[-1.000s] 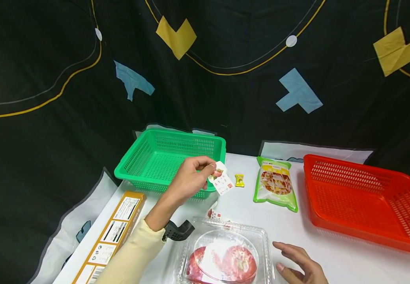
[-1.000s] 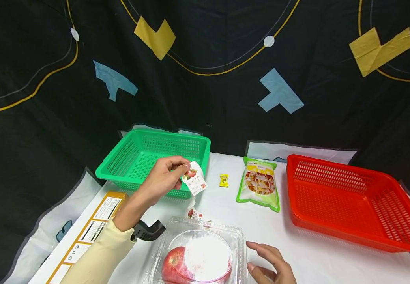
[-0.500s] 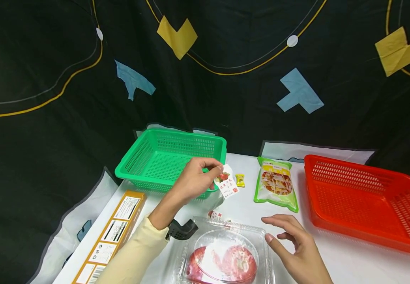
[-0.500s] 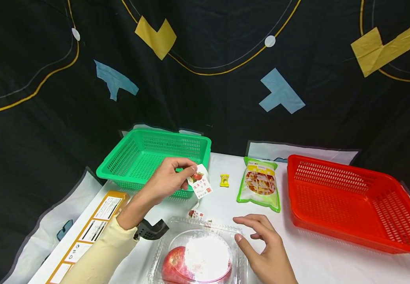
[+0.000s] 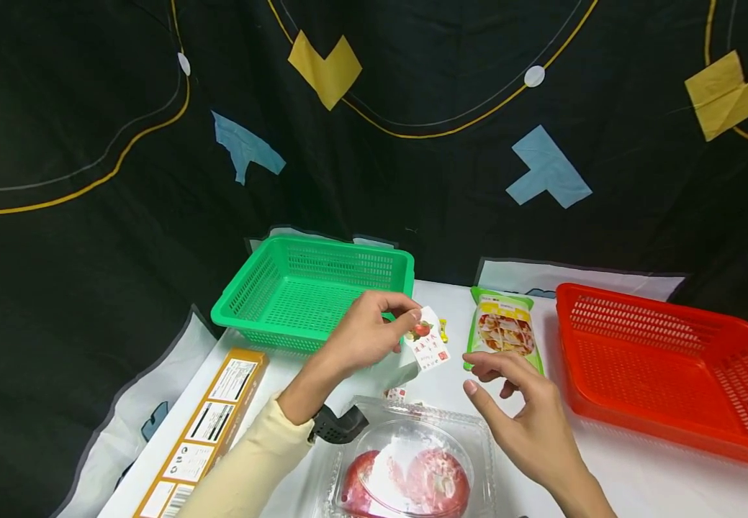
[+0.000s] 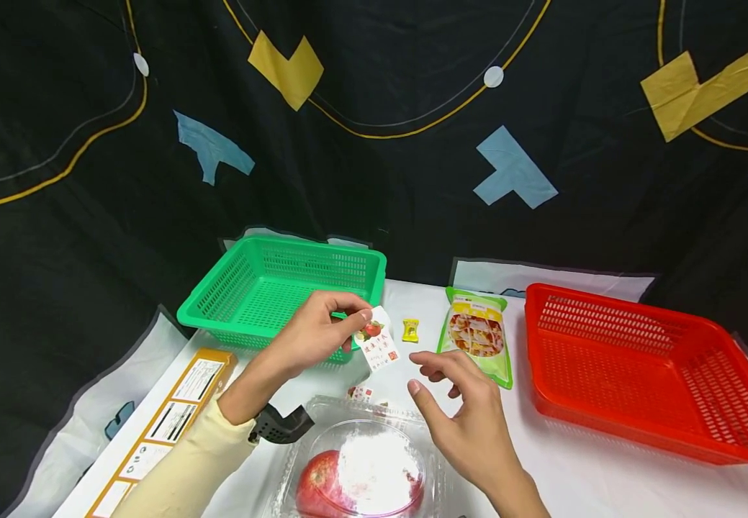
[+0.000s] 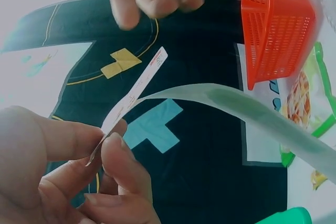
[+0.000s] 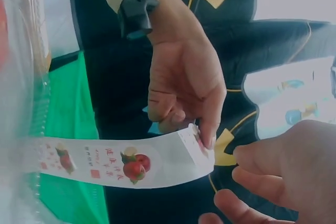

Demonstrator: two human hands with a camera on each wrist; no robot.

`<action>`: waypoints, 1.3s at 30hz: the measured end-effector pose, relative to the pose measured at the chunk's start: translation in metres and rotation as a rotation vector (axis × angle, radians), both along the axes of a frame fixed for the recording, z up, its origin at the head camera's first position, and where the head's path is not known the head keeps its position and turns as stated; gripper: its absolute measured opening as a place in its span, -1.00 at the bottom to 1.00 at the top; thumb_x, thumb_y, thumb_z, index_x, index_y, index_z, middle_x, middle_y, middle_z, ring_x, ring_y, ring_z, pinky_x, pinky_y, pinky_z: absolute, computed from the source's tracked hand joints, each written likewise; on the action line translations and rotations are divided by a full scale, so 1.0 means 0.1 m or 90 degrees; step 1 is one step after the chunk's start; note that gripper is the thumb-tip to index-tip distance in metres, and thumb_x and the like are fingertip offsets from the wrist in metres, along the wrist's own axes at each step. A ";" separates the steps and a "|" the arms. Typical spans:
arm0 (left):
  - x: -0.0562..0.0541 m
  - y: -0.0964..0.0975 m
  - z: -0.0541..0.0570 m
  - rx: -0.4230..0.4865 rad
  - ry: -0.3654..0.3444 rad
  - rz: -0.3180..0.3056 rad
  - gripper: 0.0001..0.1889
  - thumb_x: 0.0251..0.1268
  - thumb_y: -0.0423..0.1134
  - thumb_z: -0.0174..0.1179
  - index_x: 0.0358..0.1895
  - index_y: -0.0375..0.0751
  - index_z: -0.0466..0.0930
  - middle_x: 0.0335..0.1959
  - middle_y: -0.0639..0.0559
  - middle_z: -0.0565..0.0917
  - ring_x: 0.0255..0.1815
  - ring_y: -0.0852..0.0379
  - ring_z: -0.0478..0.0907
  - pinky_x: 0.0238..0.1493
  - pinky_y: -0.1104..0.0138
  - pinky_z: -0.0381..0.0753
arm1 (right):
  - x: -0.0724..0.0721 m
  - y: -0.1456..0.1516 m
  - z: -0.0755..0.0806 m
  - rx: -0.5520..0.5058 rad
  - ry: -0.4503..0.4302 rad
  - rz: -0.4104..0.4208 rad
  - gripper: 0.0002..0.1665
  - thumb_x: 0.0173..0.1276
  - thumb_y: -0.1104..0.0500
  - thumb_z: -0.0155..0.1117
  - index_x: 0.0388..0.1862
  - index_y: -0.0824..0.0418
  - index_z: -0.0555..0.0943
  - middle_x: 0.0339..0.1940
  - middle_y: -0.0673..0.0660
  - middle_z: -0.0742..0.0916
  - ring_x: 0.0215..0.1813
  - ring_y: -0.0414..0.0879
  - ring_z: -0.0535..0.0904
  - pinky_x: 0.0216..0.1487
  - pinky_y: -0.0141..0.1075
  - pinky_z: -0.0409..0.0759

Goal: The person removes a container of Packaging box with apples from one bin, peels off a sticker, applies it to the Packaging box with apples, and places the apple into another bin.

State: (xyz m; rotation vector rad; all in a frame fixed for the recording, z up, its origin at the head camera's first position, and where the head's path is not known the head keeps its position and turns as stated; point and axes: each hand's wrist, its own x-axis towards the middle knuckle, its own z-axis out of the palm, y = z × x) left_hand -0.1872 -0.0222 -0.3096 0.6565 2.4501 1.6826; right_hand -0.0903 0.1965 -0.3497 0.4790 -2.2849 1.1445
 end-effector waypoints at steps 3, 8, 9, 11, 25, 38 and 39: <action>0.02 0.03 0.01 0.003 0.005 -0.009 -0.88 0.38 -0.26 0.22 -0.16 -0.11 0.74 -0.28 0.07 0.66 -0.34 -0.02 0.60 -0.41 0.15 0.64 | -0.07 -0.02 0.04 0.018 0.024 -0.013 -0.58 0.15 0.36 0.47 -0.02 0.05 0.70 -0.18 -0.12 0.69 -0.22 -0.18 0.56 -0.32 -0.35 0.45; 0.03 0.08 0.01 0.012 0.024 -0.029 -0.92 0.34 -0.29 0.25 -0.23 -0.11 0.74 -0.38 0.08 0.67 -0.33 0.00 0.59 -0.45 0.18 0.65 | -0.20 -0.07 0.09 0.046 0.080 -0.022 -0.65 0.18 0.30 0.45 -0.03 0.11 0.71 -0.21 -0.06 0.68 -0.22 -0.20 0.55 -0.34 -0.30 0.43; 0.03 0.09 0.02 0.013 0.026 -0.033 -0.92 0.34 -0.29 0.26 -0.24 -0.12 0.74 -0.40 0.08 0.67 -0.33 0.00 0.59 -0.46 0.18 0.64 | -0.22 -0.08 0.10 0.050 0.096 -0.022 -0.65 0.17 0.30 0.45 -0.03 0.13 0.71 -0.24 -0.04 0.68 -0.23 -0.19 0.55 -0.33 -0.30 0.43; 0.04 0.10 0.02 0.012 0.032 -0.040 -0.93 0.34 -0.30 0.26 -0.25 -0.12 0.74 -0.42 0.09 0.68 -0.35 0.02 0.59 -0.46 0.19 0.64 | -0.27 -0.10 0.10 0.057 0.124 -0.022 -0.63 0.13 0.27 0.49 -0.04 0.16 0.72 -0.28 -0.01 0.67 -0.23 -0.17 0.55 -0.29 -0.29 0.43; 0.10 0.18 0.04 0.008 0.037 -0.055 -0.90 0.36 -0.28 0.22 -0.27 -0.12 0.73 -0.46 0.11 0.66 -0.60 0.01 0.58 -0.57 0.26 0.54 | -0.38 -0.16 0.08 0.014 0.228 -0.032 -0.75 0.02 0.33 0.54 -0.25 0.25 0.77 -0.39 0.04 0.69 -0.31 -0.08 0.58 -0.21 -0.39 0.45; 0.11 0.22 0.03 0.046 0.031 -0.032 -0.89 0.33 -0.34 0.19 -0.31 -0.16 0.72 -0.43 0.09 0.68 -0.66 0.03 0.56 -0.59 0.27 0.49 | -0.39 -0.20 0.11 -0.022 0.264 -0.037 -0.79 -0.03 0.44 0.49 -0.39 0.23 0.75 -0.44 0.04 0.69 -0.41 -0.09 0.55 -0.41 -0.46 0.36; 0.11 0.22 0.03 0.047 0.031 -0.029 -0.89 0.32 -0.34 0.20 -0.31 -0.16 0.73 -0.43 0.09 0.68 -0.66 0.03 0.56 -0.59 0.28 0.48 | -0.38 -0.20 0.11 -0.024 0.267 -0.035 -0.79 -0.04 0.45 0.49 -0.40 0.23 0.75 -0.44 0.04 0.69 -0.42 -0.09 0.54 -0.40 -0.46 0.37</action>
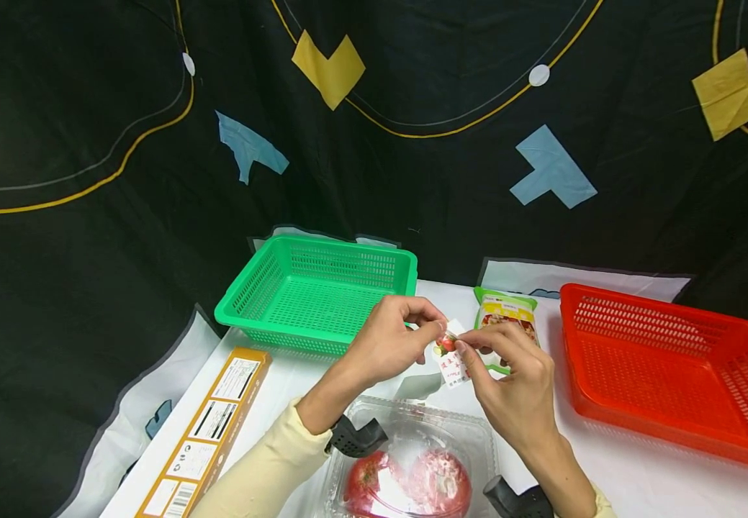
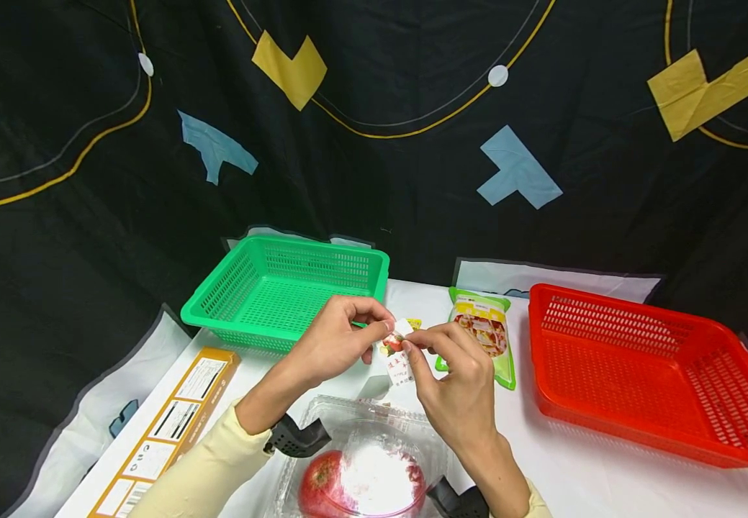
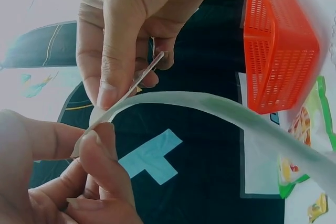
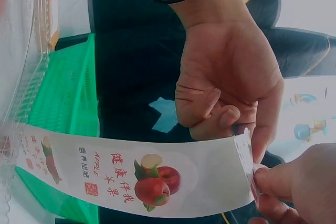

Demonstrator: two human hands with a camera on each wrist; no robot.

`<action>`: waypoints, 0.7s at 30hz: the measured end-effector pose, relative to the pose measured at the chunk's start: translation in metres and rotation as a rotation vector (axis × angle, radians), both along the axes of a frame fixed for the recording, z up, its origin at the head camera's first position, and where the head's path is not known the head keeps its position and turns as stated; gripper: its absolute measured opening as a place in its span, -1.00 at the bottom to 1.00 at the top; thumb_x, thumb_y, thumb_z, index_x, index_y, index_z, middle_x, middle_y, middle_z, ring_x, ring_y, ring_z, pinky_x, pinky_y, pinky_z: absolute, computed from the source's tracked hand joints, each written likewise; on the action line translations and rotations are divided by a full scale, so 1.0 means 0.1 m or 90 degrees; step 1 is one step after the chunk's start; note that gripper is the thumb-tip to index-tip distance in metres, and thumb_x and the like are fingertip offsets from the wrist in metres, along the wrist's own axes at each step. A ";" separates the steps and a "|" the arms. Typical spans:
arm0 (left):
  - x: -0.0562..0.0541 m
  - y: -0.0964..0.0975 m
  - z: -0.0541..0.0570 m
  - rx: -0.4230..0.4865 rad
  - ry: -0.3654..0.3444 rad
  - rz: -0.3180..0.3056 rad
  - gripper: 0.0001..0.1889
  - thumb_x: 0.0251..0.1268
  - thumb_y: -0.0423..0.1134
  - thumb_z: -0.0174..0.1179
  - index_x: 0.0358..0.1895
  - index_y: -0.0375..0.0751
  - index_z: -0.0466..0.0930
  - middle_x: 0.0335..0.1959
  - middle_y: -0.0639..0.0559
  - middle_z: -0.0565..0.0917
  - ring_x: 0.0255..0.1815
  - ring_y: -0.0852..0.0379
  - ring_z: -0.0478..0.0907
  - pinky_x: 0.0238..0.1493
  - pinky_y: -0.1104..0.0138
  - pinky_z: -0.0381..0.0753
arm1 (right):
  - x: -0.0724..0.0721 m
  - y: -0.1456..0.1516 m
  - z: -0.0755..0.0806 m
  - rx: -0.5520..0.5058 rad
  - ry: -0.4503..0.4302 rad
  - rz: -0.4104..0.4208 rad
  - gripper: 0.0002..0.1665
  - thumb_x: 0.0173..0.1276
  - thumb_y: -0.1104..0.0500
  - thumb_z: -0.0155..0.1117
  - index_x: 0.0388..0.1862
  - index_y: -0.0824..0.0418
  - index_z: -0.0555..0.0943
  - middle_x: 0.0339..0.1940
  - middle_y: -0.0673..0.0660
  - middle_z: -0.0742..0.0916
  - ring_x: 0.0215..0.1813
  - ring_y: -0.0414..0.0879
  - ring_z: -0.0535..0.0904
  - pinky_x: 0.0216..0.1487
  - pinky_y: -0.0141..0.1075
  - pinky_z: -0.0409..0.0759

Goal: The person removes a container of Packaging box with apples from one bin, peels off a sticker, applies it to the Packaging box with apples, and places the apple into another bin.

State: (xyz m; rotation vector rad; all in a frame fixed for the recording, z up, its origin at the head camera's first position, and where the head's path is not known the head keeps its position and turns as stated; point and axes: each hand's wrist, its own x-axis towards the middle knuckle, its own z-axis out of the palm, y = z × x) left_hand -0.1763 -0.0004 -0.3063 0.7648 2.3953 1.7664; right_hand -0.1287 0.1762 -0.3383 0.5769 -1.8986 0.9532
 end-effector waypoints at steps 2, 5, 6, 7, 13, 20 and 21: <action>0.00 0.00 0.00 -0.002 -0.003 0.002 -0.88 0.32 -0.34 0.20 -0.32 -0.14 0.73 -0.42 0.09 0.68 -0.67 0.03 0.56 -0.60 0.29 0.46 | 0.01 -0.01 0.02 -0.002 0.006 0.005 -0.78 -0.05 0.48 0.48 -0.41 0.25 0.74 -0.45 0.06 0.68 -0.42 -0.08 0.53 -0.39 -0.48 0.38; 0.00 0.00 0.01 -0.002 -0.009 0.004 -0.87 0.31 -0.35 0.18 -0.33 -0.14 0.72 -0.41 0.09 0.68 -0.68 0.03 0.56 -0.60 0.31 0.45 | 0.02 -0.03 0.04 -0.003 0.012 0.012 -0.78 -0.07 0.50 0.48 -0.44 0.27 0.73 -0.47 0.08 0.67 -0.43 -0.06 0.53 -0.38 -0.50 0.37; 0.00 0.00 0.01 -0.002 -0.012 0.004 -0.86 0.31 -0.35 0.18 -0.34 -0.13 0.72 -0.41 0.09 0.68 -0.68 0.03 0.57 -0.60 0.31 0.44 | 0.03 -0.04 0.05 -0.002 0.013 0.014 -0.77 -0.08 0.51 0.49 -0.44 0.28 0.73 -0.47 0.08 0.67 -0.43 -0.06 0.53 -0.39 -0.51 0.37; 0.00 0.00 0.01 -0.001 -0.014 0.004 -0.86 0.31 -0.35 0.17 -0.34 -0.14 0.72 -0.41 0.09 0.68 -0.68 0.03 0.57 -0.60 0.31 0.44 | 0.03 -0.04 0.05 -0.002 0.015 0.014 -0.77 -0.09 0.52 0.49 -0.44 0.28 0.73 -0.47 0.08 0.67 -0.44 -0.06 0.53 -0.39 -0.51 0.37; 0.00 0.00 0.02 0.004 -0.021 0.001 -0.86 0.27 -0.38 0.17 -0.36 -0.18 0.72 -0.43 0.07 0.68 -0.69 0.04 0.56 -0.60 0.33 0.44 | 0.03 -0.04 0.05 -0.004 0.019 0.028 -0.94 0.11 0.38 0.47 -0.43 0.28 0.74 -0.46 0.10 0.67 -0.44 -0.05 0.54 -0.42 -0.48 0.37; 0.00 -0.01 0.02 0.018 -0.034 -0.011 -0.83 0.26 -0.41 0.11 -0.37 -0.28 0.72 -0.36 0.01 0.67 -0.69 0.04 0.55 -0.61 0.35 0.41 | 0.02 -0.01 -0.01 -0.004 0.018 0.041 -0.85 0.02 0.42 0.48 -0.40 0.26 0.74 -0.43 0.08 0.68 -0.41 -0.06 0.55 -0.39 -0.48 0.40; 0.00 -0.01 0.01 0.019 -0.037 -0.011 -0.83 0.26 -0.40 0.11 -0.37 -0.27 0.72 -0.35 0.00 0.67 -0.69 0.03 0.55 -0.61 0.35 0.40 | 0.02 -0.01 -0.02 -0.005 0.019 0.043 -0.78 -0.05 0.47 0.48 -0.40 0.26 0.74 -0.43 0.08 0.68 -0.42 -0.06 0.55 -0.37 -0.48 0.41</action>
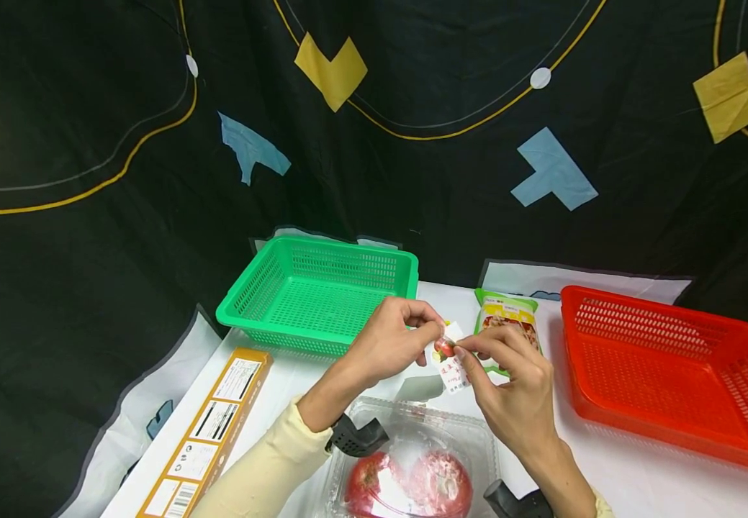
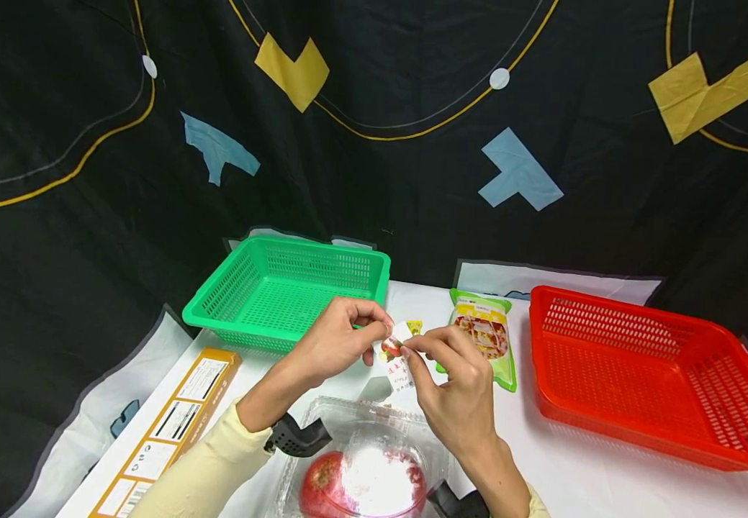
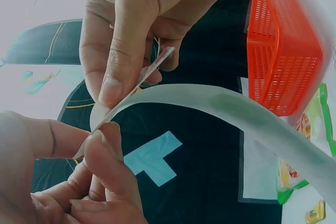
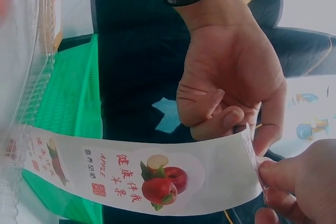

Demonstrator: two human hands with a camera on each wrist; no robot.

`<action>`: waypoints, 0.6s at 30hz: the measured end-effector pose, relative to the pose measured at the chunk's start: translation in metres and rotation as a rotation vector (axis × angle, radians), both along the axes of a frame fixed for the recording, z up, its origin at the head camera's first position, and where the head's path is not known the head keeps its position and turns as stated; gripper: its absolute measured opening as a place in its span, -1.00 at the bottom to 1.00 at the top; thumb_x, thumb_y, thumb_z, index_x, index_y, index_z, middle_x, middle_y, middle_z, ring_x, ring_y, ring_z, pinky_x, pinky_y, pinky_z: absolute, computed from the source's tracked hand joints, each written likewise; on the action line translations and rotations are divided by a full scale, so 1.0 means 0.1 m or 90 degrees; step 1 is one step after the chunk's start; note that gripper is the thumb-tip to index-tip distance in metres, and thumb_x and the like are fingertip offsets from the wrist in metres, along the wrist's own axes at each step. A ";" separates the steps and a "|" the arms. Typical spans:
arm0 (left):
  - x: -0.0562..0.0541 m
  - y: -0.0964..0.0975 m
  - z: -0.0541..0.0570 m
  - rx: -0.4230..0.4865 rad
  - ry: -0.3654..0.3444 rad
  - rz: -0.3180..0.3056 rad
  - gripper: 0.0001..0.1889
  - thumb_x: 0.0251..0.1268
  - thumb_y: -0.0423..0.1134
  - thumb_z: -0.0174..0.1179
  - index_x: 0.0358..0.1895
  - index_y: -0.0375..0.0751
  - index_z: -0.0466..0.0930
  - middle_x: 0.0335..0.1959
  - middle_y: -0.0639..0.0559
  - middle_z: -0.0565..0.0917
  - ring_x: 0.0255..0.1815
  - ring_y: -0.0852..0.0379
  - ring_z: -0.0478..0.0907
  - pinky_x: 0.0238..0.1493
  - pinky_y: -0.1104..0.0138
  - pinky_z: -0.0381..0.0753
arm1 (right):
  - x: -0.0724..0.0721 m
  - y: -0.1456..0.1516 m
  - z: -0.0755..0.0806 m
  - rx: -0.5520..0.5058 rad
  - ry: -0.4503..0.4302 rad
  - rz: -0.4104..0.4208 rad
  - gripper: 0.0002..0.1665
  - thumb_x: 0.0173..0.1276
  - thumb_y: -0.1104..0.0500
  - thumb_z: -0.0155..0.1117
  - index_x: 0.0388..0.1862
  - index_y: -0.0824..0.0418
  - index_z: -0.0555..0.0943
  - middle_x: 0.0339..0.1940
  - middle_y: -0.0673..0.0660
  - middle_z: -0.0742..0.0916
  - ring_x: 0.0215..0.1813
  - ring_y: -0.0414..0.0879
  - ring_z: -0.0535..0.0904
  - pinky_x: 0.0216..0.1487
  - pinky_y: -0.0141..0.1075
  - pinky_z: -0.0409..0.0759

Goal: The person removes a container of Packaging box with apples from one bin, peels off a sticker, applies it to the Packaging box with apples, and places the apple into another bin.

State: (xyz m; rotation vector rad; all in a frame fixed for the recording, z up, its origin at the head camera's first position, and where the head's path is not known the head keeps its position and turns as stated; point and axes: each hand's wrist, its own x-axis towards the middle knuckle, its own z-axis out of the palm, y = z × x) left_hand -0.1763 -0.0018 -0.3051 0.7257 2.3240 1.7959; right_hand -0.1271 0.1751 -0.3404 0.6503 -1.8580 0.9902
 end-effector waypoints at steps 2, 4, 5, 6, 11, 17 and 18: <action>0.00 0.00 -0.01 0.004 -0.007 -0.001 -0.82 0.27 -0.40 0.11 -0.37 -0.28 0.72 -0.33 -0.01 0.68 -0.68 -0.02 0.56 -0.61 0.35 0.40 | 0.00 0.00 -0.02 -0.002 0.002 0.004 -0.77 -0.06 0.49 0.48 -0.40 0.26 0.74 -0.43 0.07 0.68 -0.42 -0.07 0.55 -0.36 -0.48 0.41; -0.01 -0.01 -0.02 0.011 -0.015 -0.001 -0.82 0.27 -0.40 0.11 -0.38 -0.29 0.72 -0.34 -0.02 0.68 -0.68 -0.03 0.55 -0.59 0.35 0.41 | 0.00 0.00 -0.02 -0.003 0.005 0.008 -0.75 -0.08 0.51 0.48 -0.40 0.27 0.74 -0.42 0.07 0.68 -0.42 -0.09 0.55 -0.36 -0.47 0.41; -0.01 -0.01 -0.02 0.015 -0.019 -0.001 -0.82 0.26 -0.40 0.10 -0.38 -0.30 0.72 -0.34 -0.02 0.68 -0.68 -0.03 0.55 -0.58 0.35 0.43 | 0.00 -0.01 -0.02 -0.002 0.005 0.009 -0.74 -0.09 0.51 0.48 -0.39 0.27 0.74 -0.41 0.07 0.68 -0.42 -0.11 0.55 -0.37 -0.48 0.41; -0.01 -0.01 -0.02 0.018 -0.023 0.000 -0.82 0.25 -0.40 0.10 -0.39 -0.30 0.72 -0.36 -0.02 0.68 -0.69 -0.03 0.54 -0.57 0.35 0.43 | 0.00 -0.01 -0.02 -0.001 0.005 0.009 -0.73 -0.10 0.52 0.48 -0.39 0.27 0.74 -0.41 0.07 0.68 -0.42 -0.13 0.55 -0.39 -0.48 0.41; -0.01 0.00 -0.03 0.028 -0.034 0.004 -0.81 0.22 -0.41 0.08 -0.40 -0.32 0.71 -0.48 0.00 0.67 -0.68 -0.09 0.53 -0.57 0.36 0.40 | 0.01 -0.03 -0.01 -0.003 0.015 0.011 -0.74 -0.10 0.52 0.46 -0.41 0.27 0.74 -0.43 0.09 0.67 -0.44 -0.08 0.53 -0.41 -0.49 0.37; -0.01 0.00 -0.03 0.023 -0.033 0.012 -0.80 0.19 -0.39 0.06 -0.44 -0.29 0.70 -0.56 0.03 0.66 -0.70 0.01 0.52 -0.61 0.38 0.34 | 0.02 -0.04 0.00 -0.001 0.022 0.015 -0.73 -0.12 0.54 0.44 -0.41 0.28 0.73 -0.44 0.09 0.67 -0.43 -0.07 0.55 -0.41 -0.49 0.37; -0.01 0.00 -0.03 0.023 -0.033 0.013 -0.80 0.19 -0.39 0.06 -0.44 -0.29 0.70 -0.56 0.03 0.66 -0.71 0.03 0.51 -0.61 0.38 0.34 | 0.02 -0.04 0.00 -0.001 0.022 0.015 -0.73 -0.12 0.54 0.44 -0.41 0.28 0.73 -0.44 0.09 0.67 -0.42 -0.07 0.54 -0.41 -0.49 0.36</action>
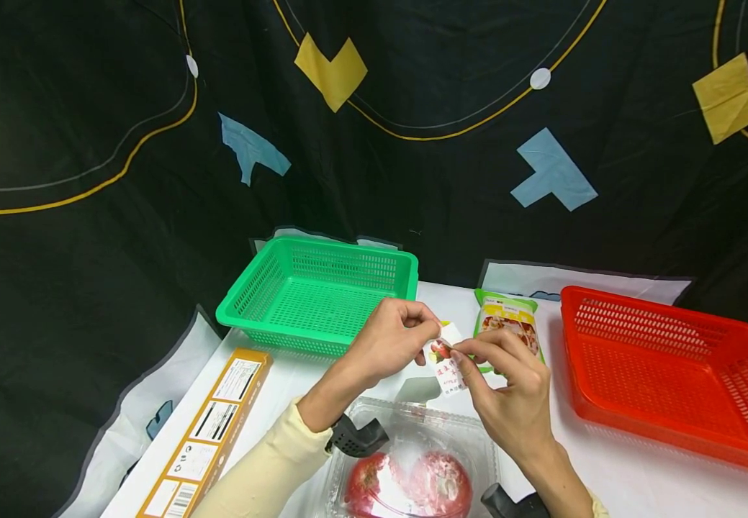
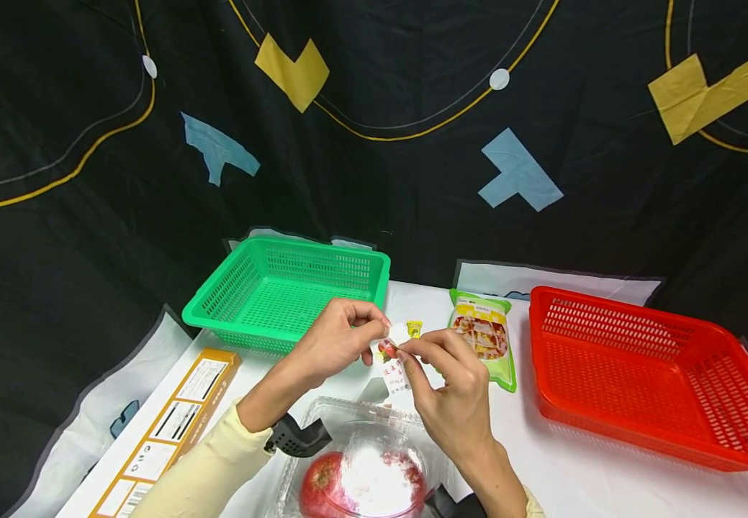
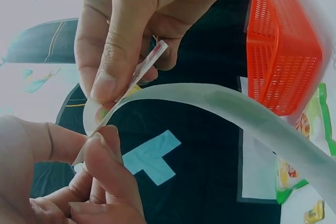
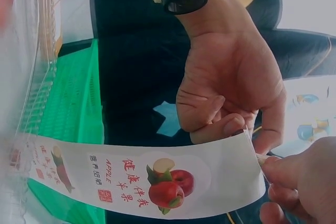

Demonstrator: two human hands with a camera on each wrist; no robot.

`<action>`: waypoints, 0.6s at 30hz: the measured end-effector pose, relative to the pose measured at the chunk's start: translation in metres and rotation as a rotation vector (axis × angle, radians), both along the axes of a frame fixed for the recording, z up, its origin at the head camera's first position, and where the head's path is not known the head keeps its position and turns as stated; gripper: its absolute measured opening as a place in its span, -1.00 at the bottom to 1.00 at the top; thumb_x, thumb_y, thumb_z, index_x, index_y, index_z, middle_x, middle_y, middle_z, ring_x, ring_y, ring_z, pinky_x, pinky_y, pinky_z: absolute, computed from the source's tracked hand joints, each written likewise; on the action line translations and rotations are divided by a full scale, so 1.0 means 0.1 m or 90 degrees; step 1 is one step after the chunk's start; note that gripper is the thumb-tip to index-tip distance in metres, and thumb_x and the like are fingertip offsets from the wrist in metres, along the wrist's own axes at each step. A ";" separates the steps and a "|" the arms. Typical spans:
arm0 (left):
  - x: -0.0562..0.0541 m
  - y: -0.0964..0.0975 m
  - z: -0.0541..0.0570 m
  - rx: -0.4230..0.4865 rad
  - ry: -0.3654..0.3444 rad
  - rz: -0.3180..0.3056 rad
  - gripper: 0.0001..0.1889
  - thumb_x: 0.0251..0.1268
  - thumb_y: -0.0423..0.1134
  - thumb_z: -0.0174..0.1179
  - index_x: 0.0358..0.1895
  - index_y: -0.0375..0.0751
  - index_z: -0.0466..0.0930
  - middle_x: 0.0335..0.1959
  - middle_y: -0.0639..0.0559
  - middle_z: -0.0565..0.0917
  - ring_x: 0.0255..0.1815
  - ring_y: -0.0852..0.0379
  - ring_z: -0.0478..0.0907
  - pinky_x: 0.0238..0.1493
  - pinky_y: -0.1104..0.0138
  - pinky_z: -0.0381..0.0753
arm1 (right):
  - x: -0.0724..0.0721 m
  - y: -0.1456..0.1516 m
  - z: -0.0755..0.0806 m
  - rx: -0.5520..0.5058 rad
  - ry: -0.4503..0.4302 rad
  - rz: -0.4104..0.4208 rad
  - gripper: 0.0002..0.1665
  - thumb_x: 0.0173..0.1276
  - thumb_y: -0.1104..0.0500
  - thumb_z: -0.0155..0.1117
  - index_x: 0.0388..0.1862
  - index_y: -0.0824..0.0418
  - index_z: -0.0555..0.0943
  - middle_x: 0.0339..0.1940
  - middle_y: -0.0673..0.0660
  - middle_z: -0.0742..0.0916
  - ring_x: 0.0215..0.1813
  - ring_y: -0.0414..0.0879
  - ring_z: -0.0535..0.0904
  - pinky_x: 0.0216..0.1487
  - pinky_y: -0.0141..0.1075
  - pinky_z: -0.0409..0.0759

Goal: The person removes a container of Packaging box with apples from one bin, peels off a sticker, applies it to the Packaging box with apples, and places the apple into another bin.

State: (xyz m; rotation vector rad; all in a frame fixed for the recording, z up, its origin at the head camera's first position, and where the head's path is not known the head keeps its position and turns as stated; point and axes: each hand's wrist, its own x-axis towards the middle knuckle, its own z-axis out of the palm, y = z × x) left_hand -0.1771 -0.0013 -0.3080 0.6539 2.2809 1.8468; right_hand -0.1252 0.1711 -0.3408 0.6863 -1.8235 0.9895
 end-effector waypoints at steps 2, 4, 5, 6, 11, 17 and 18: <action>0.00 0.00 0.00 0.001 -0.001 0.002 -0.80 0.19 -0.39 0.06 -0.44 -0.29 0.70 -0.56 0.03 0.66 -0.70 0.01 0.52 -0.61 0.38 0.34 | 0.00 0.00 -0.01 0.000 -0.001 0.000 -0.75 -0.10 0.52 0.45 -0.41 0.28 0.73 -0.43 0.08 0.67 -0.41 -0.07 0.54 -0.41 -0.50 0.36; 0.00 0.00 0.00 0.002 -0.003 0.004 -0.80 0.20 -0.39 0.06 -0.44 -0.29 0.70 -0.56 0.04 0.66 -0.68 -0.08 0.53 -0.62 0.38 0.34 | 0.00 0.01 -0.03 -0.002 -0.001 0.003 -0.76 -0.08 0.51 0.45 -0.41 0.28 0.73 -0.43 0.08 0.68 -0.41 -0.07 0.54 -0.40 -0.50 0.35; 0.00 0.00 -0.01 0.003 -0.002 0.004 -0.80 0.20 -0.39 0.06 -0.44 -0.29 0.70 -0.57 0.04 0.66 -0.67 -0.12 0.53 -0.62 0.38 0.33 | -0.01 0.01 -0.04 -0.003 -0.002 0.004 -0.77 -0.08 0.50 0.46 -0.40 0.27 0.73 -0.42 0.08 0.68 -0.40 -0.08 0.54 -0.39 -0.50 0.35; 0.00 0.00 -0.01 0.002 -0.002 0.005 -0.80 0.20 -0.39 0.06 -0.44 -0.29 0.70 -0.59 0.04 0.65 -0.66 -0.15 0.54 -0.63 0.38 0.32 | -0.01 0.01 -0.04 -0.004 -0.002 0.005 -0.77 -0.07 0.49 0.46 -0.40 0.27 0.74 -0.42 0.07 0.68 -0.40 -0.09 0.53 -0.40 -0.49 0.34; -0.01 -0.02 -0.02 0.002 0.005 0.014 -0.80 0.20 -0.40 0.06 -0.42 -0.29 0.70 -0.61 0.03 0.62 -0.70 0.00 0.53 -0.58 0.36 0.35 | -0.01 0.02 -0.06 -0.008 -0.004 0.013 -0.78 -0.03 0.44 0.48 -0.37 0.23 0.75 -0.41 0.06 0.68 -0.39 -0.16 0.52 -0.41 -0.41 0.35; -0.02 -0.04 -0.02 -0.005 0.007 0.027 -0.80 0.20 -0.37 0.06 -0.39 -0.23 0.71 -0.47 0.04 0.66 -0.70 0.06 0.55 -0.54 0.34 0.41 | 0.02 0.01 -0.02 -0.017 -0.010 0.035 -0.78 0.01 0.45 0.48 -0.36 0.22 0.74 -0.41 0.07 0.68 -0.42 -0.15 0.52 -0.44 -0.41 0.32; -0.02 -0.04 -0.03 -0.006 0.007 0.031 -0.80 0.21 -0.36 0.06 -0.38 -0.22 0.71 -0.44 0.05 0.66 -0.70 0.05 0.55 -0.53 0.33 0.42 | 0.02 0.01 -0.02 -0.019 -0.010 0.039 -0.79 0.01 0.45 0.48 -0.36 0.23 0.74 -0.41 0.08 0.68 -0.42 -0.16 0.51 -0.45 -0.42 0.31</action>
